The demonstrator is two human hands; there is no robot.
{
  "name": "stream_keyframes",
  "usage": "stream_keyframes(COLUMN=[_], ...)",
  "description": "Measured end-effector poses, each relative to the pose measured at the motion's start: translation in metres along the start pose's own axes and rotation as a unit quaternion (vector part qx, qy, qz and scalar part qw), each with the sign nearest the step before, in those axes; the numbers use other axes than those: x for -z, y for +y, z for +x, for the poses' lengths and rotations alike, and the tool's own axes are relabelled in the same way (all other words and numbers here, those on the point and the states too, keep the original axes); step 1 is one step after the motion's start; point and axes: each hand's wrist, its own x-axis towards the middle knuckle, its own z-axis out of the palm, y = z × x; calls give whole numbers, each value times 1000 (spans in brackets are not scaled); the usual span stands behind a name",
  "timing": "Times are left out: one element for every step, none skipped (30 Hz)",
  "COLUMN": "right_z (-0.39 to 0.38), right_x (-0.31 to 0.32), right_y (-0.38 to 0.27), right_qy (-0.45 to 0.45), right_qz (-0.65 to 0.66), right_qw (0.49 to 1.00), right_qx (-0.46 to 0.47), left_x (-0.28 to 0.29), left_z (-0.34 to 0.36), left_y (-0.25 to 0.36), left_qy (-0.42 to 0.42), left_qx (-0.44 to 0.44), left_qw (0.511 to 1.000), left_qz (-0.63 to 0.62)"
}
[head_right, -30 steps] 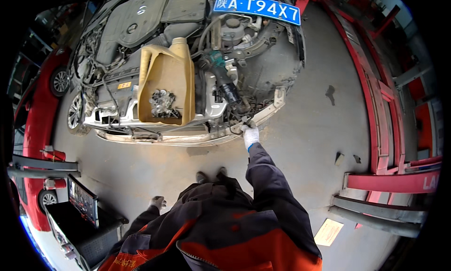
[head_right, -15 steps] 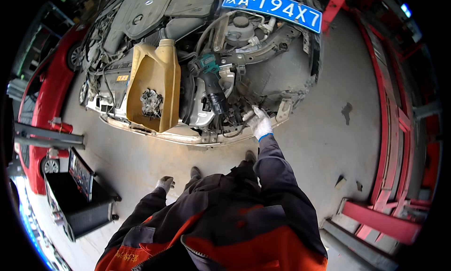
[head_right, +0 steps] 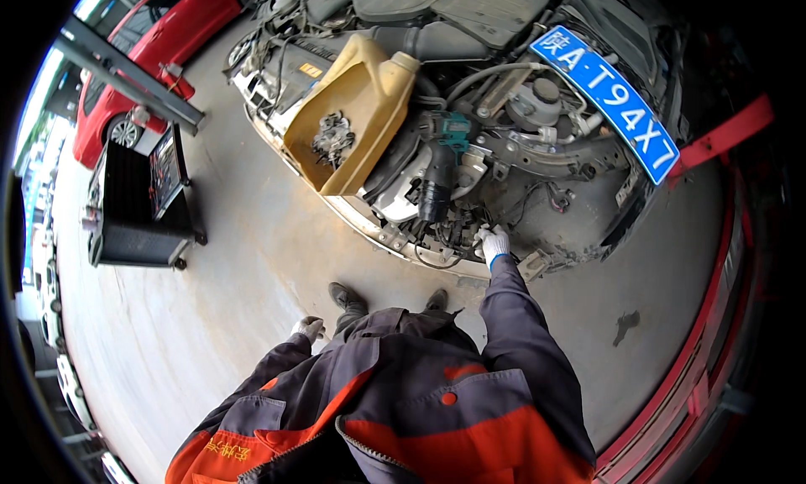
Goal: The person uses a screwdriver to detach a plastic frame from the front of a car, then removes the frame and places it on a workbench. They then return to the car and use the screwdriver to pry at the front bumper area.
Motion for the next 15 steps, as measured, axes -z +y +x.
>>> stream_keyframes(right_z=[-2,-4,-7,-12,-17,-24,-30,-35,-26,-45,-68,-97,-111,-119,-128], right_x=[-5,-7,-11,-13,-16,-21,-17,-16,13,-20,-43,-68,-71,-65,-71], right_y=[0,-1,-1,-1,-2,0,6,13,37,41,42,36,53,74,93], right_qy=[22,28,40,55,73,86,112,132,163,156,162,173,206,169,180], right_qz=[-50,-82,-123,-164,-194,-206,-210,-213,-195,-129,-63,3,-10,21,54], right_qw=[998,996,992,985,978,975,971,968,967,979,985,984,979,985,981], right_qx=[-3,-8,-13,-15,-15,-17,-9,0,34,8,-15,-37,-2,-17,-40], left_x=[4,9,16,24,32,42,48,57,57,79,94,113,124,133,147], left_z=[-1,-1,0,1,2,5,10,19,41,48,51,56,71,80,85], left_y=[-7,-14,-20,-26,-31,-36,-34,-40,-36,-53,-63,-73,-67,-51,-39], left_qy=[7,13,11,7,3,10,4,-4,-28,-21,-12,-9,-19,-25,-25], left_qx=[9,17,24,32,40,50,47,46,31,44,43,45,33,19,9], left_qw=[1000,1000,1000,999,999,998,998,998,998,998,998,998,998,998,997], left_qz=[8,17,16,15,15,28,34,37,42,38,43,44,48,60,72])
